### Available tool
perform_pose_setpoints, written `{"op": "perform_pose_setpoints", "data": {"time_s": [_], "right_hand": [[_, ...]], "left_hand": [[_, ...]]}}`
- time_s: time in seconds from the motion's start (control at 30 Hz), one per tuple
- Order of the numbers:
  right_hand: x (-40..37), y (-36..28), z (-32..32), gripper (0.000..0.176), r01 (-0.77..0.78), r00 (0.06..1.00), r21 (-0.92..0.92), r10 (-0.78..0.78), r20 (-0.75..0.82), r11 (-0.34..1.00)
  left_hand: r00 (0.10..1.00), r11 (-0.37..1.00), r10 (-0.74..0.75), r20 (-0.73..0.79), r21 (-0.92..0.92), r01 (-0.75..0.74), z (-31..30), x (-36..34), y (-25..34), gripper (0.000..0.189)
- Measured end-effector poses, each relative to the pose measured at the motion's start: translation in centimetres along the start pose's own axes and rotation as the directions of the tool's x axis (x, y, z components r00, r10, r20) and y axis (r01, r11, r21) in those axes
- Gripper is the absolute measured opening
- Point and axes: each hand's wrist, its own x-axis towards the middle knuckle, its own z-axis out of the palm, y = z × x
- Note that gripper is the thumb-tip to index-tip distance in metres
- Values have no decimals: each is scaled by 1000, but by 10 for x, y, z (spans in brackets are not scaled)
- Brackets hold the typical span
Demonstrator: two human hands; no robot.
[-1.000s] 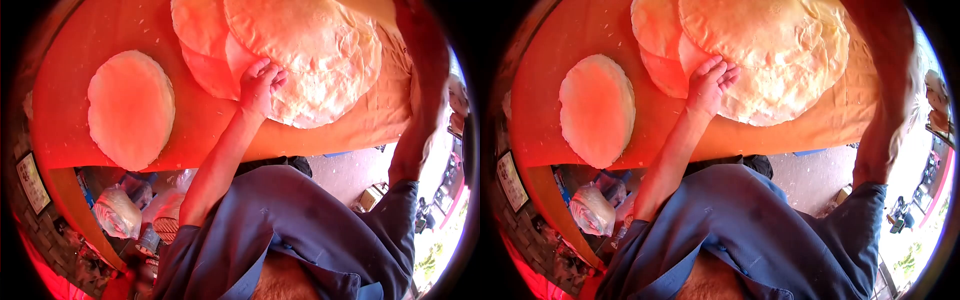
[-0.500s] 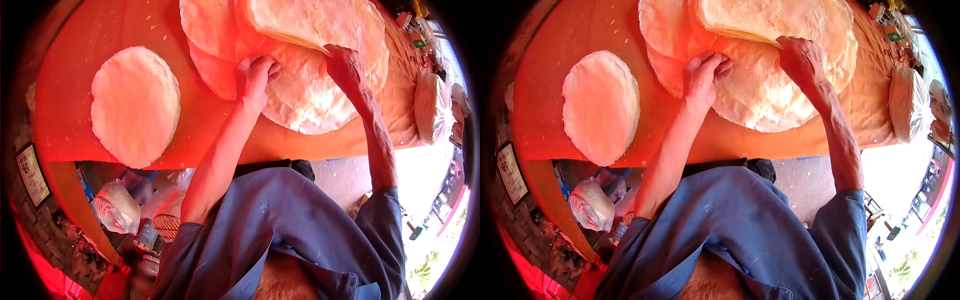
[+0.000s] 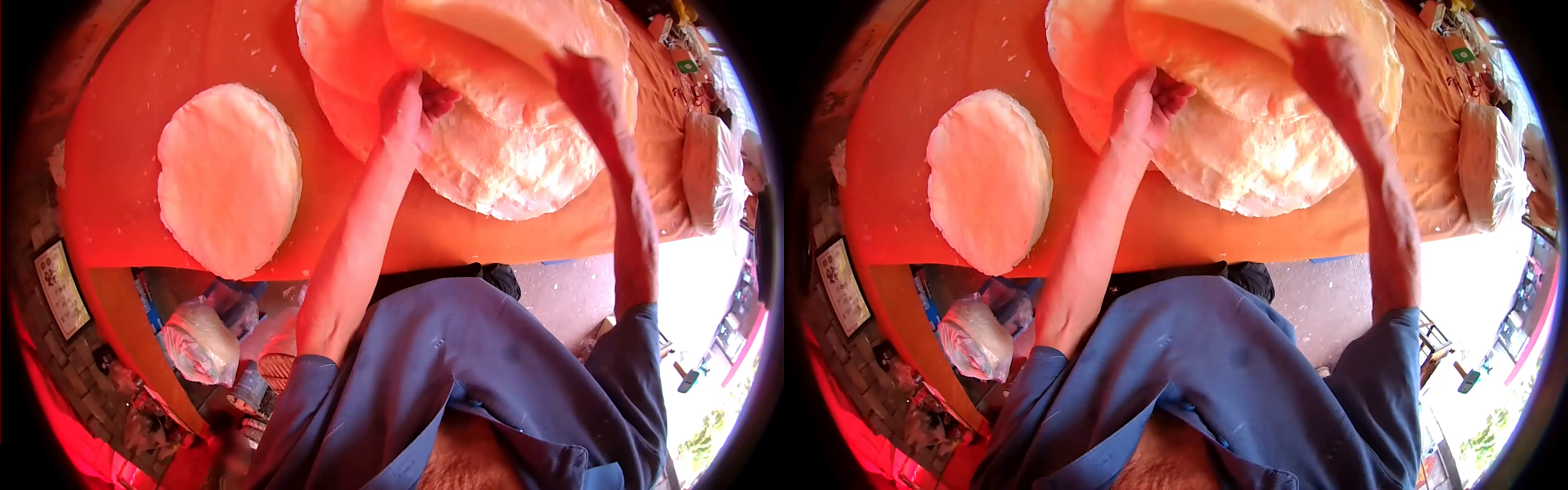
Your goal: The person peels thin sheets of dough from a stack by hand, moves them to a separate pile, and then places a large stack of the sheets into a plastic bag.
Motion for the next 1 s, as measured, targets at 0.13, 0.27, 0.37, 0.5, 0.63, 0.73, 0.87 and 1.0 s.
{"op": "perform_pose_setpoints", "data": {"time_s": [0.13,0.27,0.37,0.5,0.63,0.73,0.87,1.0], "right_hand": [[11,4,-72,17,-99,954,-17,90,-285,995],[-1,-32,-11,13,-141,990,118,137,36,983],[-12,-41,21,12,-111,994,288,104,40,951],[-12,-33,12,11,-207,977,429,164,134,880],[-7,-32,16,11,-135,989,409,99,107,903],[-11,-43,13,11,-113,994,427,99,54,897],[-10,-42,23,10,-59,996,416,83,-41,908],[-8,-48,15,14,-89,996,449,81,38,889]], "left_hand": [[999,1000,-30,21,3,30,-2,14,5,21],[994,996,4,113,-86,6,6,17,3,21],[990,995,63,130,-81,-52,2,20,2,15],[981,987,154,116,34,-159,7,17,4,10],[971,956,221,90,178,-234,22,17,12,7],[989,950,122,85,277,-141,17,20,12,11],[984,996,66,166,45,-74,14,19,14,16],[972,965,95,215,218,-142,16,20,4,18]]}}
